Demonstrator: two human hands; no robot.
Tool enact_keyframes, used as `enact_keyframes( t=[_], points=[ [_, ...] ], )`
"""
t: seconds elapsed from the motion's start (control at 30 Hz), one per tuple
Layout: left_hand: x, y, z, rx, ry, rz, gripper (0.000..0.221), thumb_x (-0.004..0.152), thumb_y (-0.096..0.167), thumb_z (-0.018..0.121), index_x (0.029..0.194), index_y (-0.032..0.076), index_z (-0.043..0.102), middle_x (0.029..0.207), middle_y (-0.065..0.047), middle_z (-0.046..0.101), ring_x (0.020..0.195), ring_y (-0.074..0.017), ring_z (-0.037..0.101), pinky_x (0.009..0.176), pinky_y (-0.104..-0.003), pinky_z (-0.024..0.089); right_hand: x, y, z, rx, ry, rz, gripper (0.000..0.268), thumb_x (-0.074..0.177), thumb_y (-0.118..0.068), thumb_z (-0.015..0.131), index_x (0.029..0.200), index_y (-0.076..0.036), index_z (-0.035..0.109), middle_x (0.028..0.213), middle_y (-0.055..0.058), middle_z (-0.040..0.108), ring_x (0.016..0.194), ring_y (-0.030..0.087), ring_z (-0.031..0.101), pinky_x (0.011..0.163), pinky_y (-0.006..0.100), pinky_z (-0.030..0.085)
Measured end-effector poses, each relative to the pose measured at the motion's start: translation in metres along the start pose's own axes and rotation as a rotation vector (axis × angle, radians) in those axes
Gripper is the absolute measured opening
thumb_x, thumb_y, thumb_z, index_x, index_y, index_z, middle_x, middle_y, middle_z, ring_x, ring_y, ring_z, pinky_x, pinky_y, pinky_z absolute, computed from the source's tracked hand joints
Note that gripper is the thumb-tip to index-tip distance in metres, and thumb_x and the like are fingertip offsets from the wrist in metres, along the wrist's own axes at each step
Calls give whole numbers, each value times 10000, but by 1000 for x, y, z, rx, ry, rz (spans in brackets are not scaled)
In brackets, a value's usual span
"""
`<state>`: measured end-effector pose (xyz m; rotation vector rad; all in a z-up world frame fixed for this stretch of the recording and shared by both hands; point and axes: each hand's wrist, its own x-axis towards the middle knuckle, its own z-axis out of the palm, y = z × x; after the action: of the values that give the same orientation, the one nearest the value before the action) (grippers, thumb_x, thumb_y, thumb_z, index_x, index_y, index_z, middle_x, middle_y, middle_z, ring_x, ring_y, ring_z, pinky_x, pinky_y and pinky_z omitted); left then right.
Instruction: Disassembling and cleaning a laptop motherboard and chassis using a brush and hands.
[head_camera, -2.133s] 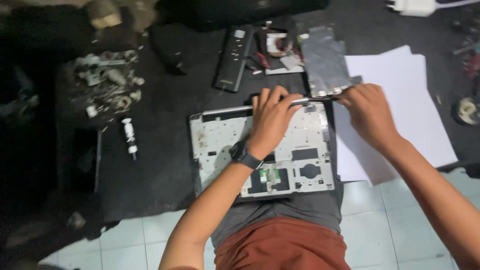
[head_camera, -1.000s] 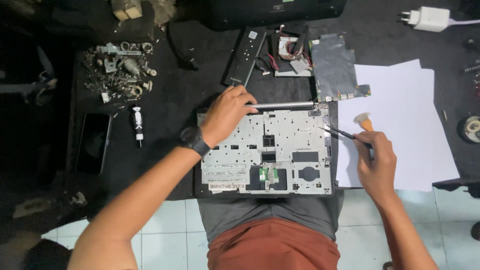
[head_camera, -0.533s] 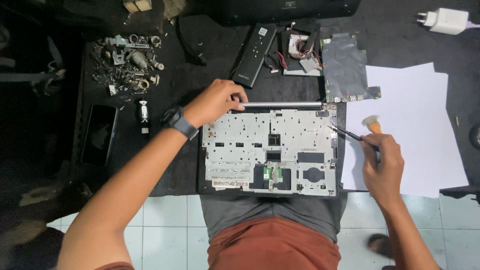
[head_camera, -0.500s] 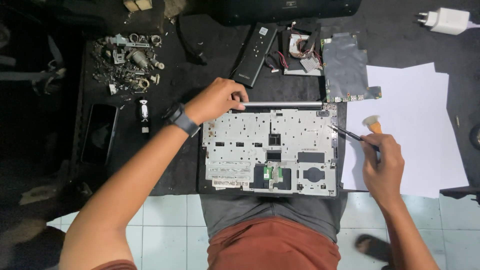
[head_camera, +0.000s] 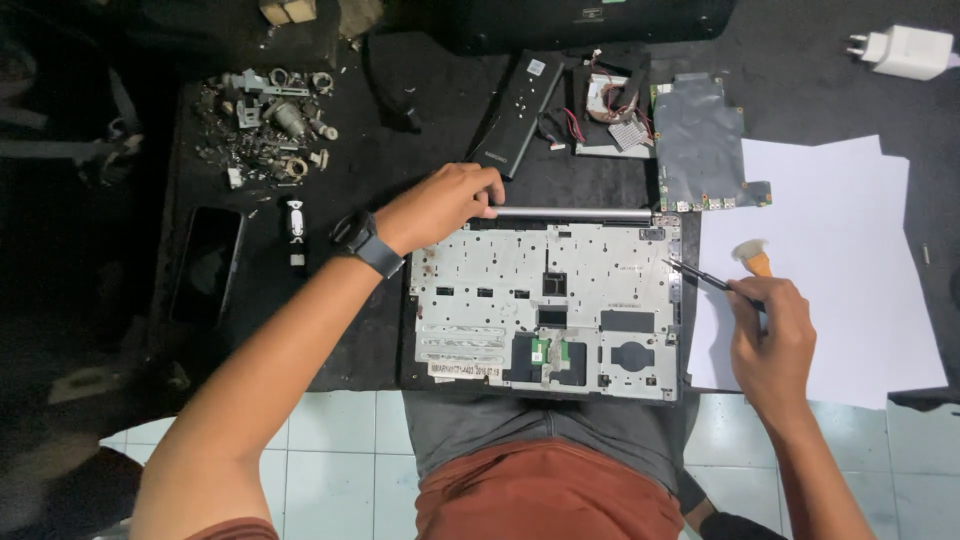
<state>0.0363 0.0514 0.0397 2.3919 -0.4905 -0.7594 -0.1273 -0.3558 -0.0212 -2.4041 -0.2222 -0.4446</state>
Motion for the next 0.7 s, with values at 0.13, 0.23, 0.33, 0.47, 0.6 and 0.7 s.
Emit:
enact_keyframes(
  t=[0.13,0.23,0.33,0.47,0.6,0.7],
  points=[
    [4,-8,8,-5,57,92,93,1035,99,566,1020,106,658,993,-52,587,937,-196,566,789,-339,456,-2,1,1,-13,-9,27,141,1070,132,622,1140,9,623,1156,153,673,1041,317,614,950,394,434],
    [11,8,12,81,80,150,174,1048,226,576,1056,107,703,1012,-63,597,937,-228,600,796,-369,469,0,1,1,-21,-5,15,144,1065,130,625,1131,2,620,1143,143,678,1042,309,620,962,393,427],
    [32,32,32,106,183,243,266,1026,345,616,1077,116,742,1017,-79,643,945,-280,652,836,-414,486,1,1,1,-22,-3,-25,130,1060,120,618,1125,9,624,1119,149,681,1044,315,629,968,397,430],
    [55,71,51,120,234,375,242,993,340,676,1113,141,742,1012,-116,683,1030,-379,690,850,-509,578,5,-1,7,-48,75,10,183,996,96,715,1034,-66,640,983,77,698,994,339,687,937,417,495],
    [68,89,66,111,224,368,210,964,316,699,1054,130,732,980,-83,683,1024,-344,685,845,-507,573,6,-2,6,-48,94,25,184,965,80,719,1029,-84,667,979,56,704,975,316,685,912,409,497],
    [80,85,73,59,243,336,166,980,291,684,1024,139,734,946,-46,687,995,-308,689,830,-478,582,7,-3,5,-29,105,30,172,946,78,727,1018,-75,694,956,65,722,959,334,693,886,418,498]
  ],
)
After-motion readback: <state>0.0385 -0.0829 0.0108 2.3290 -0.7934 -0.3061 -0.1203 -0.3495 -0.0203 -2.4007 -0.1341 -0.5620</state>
